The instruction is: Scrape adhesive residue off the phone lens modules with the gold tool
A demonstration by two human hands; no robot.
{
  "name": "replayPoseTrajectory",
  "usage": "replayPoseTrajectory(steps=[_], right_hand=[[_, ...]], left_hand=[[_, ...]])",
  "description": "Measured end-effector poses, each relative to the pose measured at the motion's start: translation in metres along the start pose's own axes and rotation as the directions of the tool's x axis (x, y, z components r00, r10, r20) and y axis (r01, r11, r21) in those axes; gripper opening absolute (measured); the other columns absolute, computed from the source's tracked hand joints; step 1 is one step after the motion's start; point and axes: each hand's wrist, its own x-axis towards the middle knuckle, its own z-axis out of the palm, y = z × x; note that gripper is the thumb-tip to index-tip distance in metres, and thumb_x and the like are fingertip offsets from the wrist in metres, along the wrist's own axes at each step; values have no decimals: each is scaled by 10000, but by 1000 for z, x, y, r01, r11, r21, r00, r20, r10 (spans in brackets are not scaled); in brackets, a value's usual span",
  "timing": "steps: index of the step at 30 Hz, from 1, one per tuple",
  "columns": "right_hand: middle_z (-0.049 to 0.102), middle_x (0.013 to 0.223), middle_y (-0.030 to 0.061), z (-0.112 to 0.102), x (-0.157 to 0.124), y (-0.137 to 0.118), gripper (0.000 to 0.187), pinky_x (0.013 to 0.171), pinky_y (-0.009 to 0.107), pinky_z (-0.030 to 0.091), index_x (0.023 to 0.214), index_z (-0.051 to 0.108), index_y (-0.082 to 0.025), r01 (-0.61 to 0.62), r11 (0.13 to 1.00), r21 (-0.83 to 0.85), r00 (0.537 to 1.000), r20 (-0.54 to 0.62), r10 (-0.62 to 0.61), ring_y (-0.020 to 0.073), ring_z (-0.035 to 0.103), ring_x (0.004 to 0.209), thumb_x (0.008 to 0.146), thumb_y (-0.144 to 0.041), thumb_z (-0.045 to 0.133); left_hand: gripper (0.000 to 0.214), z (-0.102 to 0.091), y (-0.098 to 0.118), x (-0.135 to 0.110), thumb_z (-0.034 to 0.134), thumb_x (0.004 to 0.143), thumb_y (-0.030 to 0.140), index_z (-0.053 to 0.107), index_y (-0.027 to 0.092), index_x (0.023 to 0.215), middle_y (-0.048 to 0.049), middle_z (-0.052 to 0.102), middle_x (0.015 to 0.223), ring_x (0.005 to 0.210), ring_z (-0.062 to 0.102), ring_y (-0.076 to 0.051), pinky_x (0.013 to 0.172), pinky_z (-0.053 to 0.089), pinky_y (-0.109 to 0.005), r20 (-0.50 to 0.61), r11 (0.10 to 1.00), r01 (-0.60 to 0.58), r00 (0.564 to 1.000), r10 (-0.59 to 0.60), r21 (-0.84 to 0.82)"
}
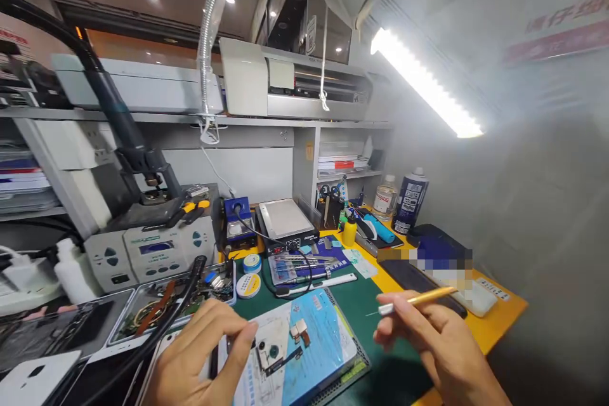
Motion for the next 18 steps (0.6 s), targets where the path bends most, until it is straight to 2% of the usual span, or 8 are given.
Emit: replayPoseTrajectory(steps=[2, 4, 8, 12, 15, 18], right_hand=[[754, 723, 67, 29, 12, -20, 364, 527, 278, 596, 946, 770, -174, -67, 990, 121, 984, 171, 46, 209, 721, 628, 887, -531, 731], [726, 697, 45, 55, 26, -31, 309, 470, 247, 550, 893, 742, -168, -139, 972, 188, 944, 322, 73, 176, 690, 569, 852, -472, 777], [715, 677, 22, 93, 49, -31, 228, 396, 199, 494, 874, 726, -177, -225, 949, 221, 852, 516, 82, 145, 661, 494, 830, -396, 777], [730, 662, 30, 113, 59, -21, 174, 381, 184, 485, 864, 752, -174, -252, 944, 214, 779, 624, 67, 150, 678, 478, 812, -336, 785], [729, 660, 21, 120, 61, -14, 157, 390, 174, 490, 882, 761, -184, -257, 943, 211, 752, 657, 58, 140, 680, 479, 847, -336, 765], [724, 655, 10, 121, 62, -9, 183, 407, 178, 505, 904, 759, -184, -258, 943, 211, 742, 668, 54, 139, 686, 484, 855, -360, 769]], left_hand=[[279, -5, 11, 5, 543, 980, 341, 594, 213, 737, 9, 602, 740, 712, 554, -130, 723, 442, -257, 139, 991, 111, 985, -99, -78], [299, -8, 17, 7, 532, 977, 412, 612, 205, 777, -1, 593, 771, 737, 533, -134, 714, 417, -258, 232, 943, 286, 942, -243, -173], [333, -11, 20, 7, 524, 959, 494, 665, 203, 881, -14, 621, 811, 750, 541, -143, 696, 427, -256, 313, 876, 427, 883, -350, -224], [396, -13, 22, 8, 590, 904, 525, 692, 172, 1052, -50, 666, 862, 795, 589, -171, 687, 431, -266, 435, 747, 592, 783, -444, -303], [412, -15, 22, 10, 659, 849, 504, 700, 137, 1031, -48, 645, 837, 769, 546, -149, 660, 396, -251, 496, 619, 683, 721, -485, -388], [394, -14, 20, 12, 682, 837, 502, 699, 130, 968, 5, 567, 696, 625, 432, -93, 554, 317, -224, 526, 560, 726, 681, -509, -398]])
